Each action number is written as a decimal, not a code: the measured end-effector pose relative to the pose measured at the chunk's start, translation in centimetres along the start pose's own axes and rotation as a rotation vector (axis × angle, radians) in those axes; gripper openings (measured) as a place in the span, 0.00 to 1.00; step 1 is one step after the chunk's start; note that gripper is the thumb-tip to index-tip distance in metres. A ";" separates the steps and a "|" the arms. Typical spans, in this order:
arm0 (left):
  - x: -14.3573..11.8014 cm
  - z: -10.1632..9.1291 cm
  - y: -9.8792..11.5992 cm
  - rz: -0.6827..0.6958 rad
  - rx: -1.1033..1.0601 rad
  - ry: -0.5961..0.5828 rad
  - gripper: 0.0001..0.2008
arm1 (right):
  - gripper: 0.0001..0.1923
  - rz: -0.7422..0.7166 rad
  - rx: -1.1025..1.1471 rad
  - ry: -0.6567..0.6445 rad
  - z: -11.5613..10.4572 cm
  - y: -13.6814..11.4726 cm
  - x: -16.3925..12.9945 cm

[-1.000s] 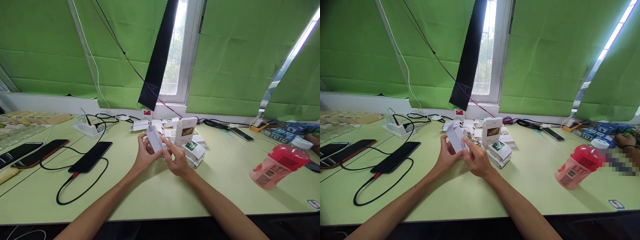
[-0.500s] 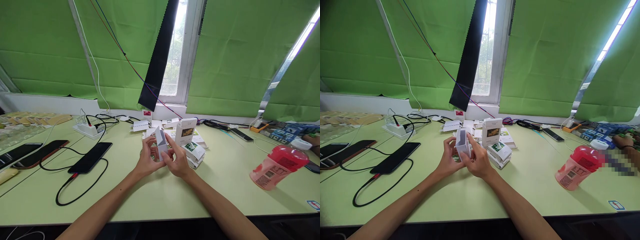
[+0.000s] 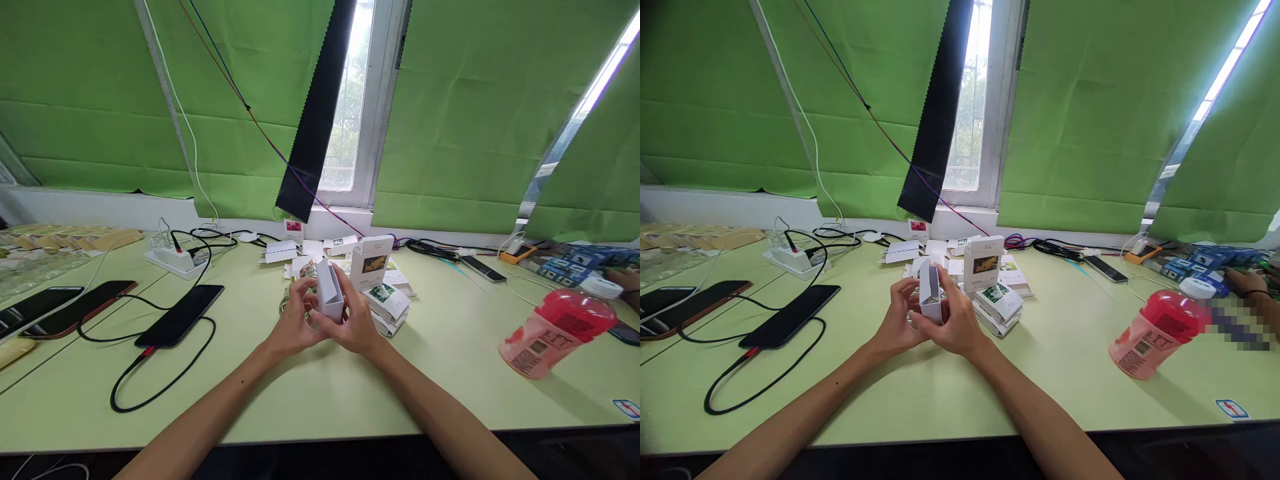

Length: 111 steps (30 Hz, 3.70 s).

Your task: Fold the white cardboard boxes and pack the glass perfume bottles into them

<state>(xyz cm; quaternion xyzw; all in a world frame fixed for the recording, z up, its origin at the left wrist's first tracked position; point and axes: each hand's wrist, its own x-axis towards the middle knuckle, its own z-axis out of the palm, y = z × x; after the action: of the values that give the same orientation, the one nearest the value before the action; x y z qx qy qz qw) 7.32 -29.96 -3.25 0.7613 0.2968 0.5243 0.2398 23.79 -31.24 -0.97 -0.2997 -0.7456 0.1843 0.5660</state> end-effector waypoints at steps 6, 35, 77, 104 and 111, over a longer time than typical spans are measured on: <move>0.0 0.0 0.2 -0.009 0.002 -0.009 0.41 | 0.45 0.015 0.010 -0.008 0.0 0.2 -0.1; 0.4 -0.1 0.7 -0.105 0.002 -0.002 0.42 | 0.33 -0.049 -0.049 0.032 0.0 0.3 0.1; 0.5 -0.3 0.6 -0.144 0.092 -0.081 0.39 | 0.27 0.052 -0.094 0.048 -0.1 0.4 0.1; 0.6 -0.3 0.7 -0.138 0.107 -0.111 0.41 | 0.23 0.054 -0.102 0.062 -0.1 0.3 0.1; 0.7 -0.3 1.2 -0.143 0.123 -0.110 0.41 | 0.22 0.064 -0.085 0.047 -0.2 0.3 0.2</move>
<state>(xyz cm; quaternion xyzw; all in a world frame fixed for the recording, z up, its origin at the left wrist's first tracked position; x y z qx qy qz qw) 7.46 -30.30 -1.93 0.7792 0.3682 0.4440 0.2451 24.02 -30.88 -1.00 -0.3511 -0.7294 0.1633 0.5639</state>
